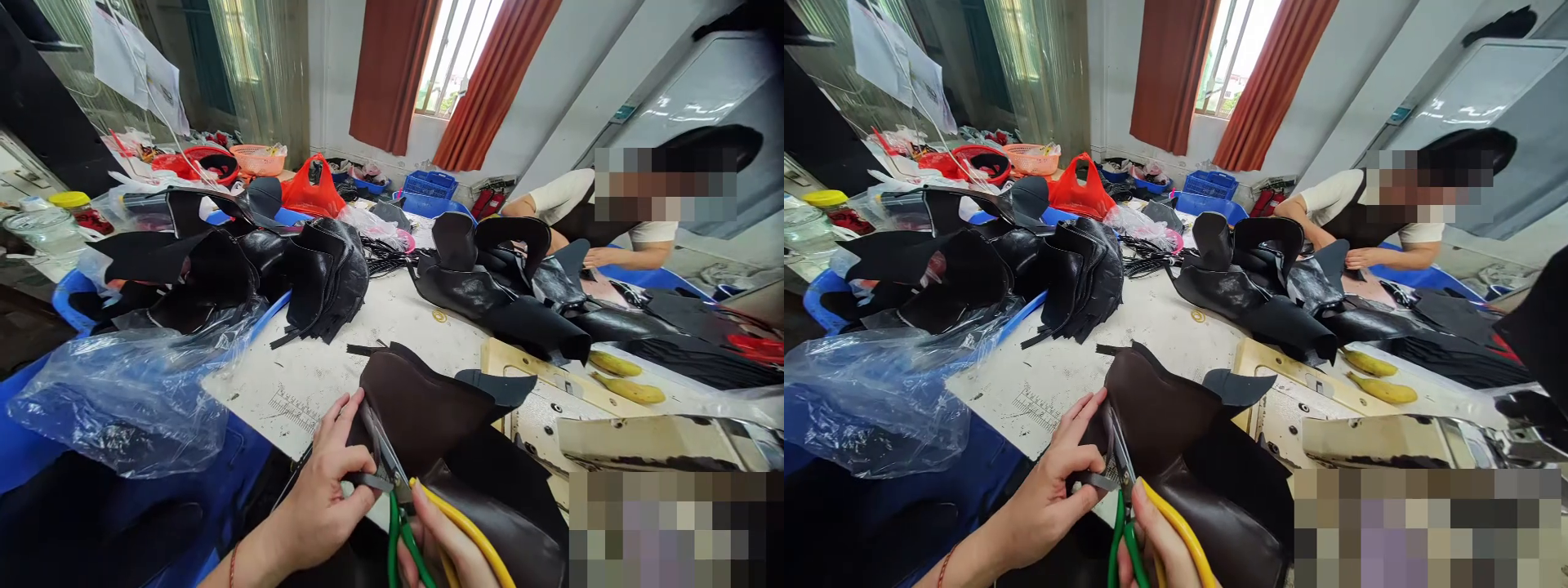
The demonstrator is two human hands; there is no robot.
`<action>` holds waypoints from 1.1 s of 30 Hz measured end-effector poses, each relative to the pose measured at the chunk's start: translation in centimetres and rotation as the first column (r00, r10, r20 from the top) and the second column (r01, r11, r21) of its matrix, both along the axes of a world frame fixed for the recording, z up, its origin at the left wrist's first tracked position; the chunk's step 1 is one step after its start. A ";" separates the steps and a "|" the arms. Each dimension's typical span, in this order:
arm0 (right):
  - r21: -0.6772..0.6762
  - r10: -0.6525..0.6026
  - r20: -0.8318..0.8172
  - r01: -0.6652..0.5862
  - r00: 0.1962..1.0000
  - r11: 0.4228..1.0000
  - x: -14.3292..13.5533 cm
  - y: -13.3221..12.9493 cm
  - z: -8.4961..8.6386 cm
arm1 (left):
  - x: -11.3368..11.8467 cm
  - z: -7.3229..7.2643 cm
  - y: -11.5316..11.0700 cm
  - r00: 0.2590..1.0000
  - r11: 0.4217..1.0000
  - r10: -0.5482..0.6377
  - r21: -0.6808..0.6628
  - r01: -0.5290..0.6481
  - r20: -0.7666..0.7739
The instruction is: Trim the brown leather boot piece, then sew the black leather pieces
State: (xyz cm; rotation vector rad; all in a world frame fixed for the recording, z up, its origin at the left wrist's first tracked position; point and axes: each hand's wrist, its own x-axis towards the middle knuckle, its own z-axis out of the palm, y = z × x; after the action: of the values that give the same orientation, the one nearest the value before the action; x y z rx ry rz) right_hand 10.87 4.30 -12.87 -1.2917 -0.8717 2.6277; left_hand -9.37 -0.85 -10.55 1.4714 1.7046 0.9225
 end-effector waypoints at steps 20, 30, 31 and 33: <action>-0.176 -0.111 -0.372 0.047 0.922 0.983 -2.6 6.6 3.9 | -4.9 1.2 -1.8 0.699 0.975 -0.218 0.190 0.119 0.681; -0.094 0.034 -0.468 -0.088 0.883 0.992 -1.8 7.4 2.3 | -5.8 2.1 4.9 0.996 0.997 -0.061 -0.041 0.064 0.064; -0.067 0.052 -0.478 -0.095 0.877 0.993 -1.6 7.6 2.2 | -4.9 1.4 5.6 0.995 0.996 -0.073 -0.055 0.077 0.074; 0.063 0.119 -0.439 -0.102 0.891 0.993 -1.3 8.2 2.3 | -3.7 1.0 6.2 0.989 0.991 -0.091 -0.089 0.101 0.117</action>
State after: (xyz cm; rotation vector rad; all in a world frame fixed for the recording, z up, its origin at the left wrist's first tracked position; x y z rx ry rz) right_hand 9.59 12.52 -10.54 -0.5993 -0.9284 2.7991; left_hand -13.10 5.36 -9.52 1.3997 1.5608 0.8450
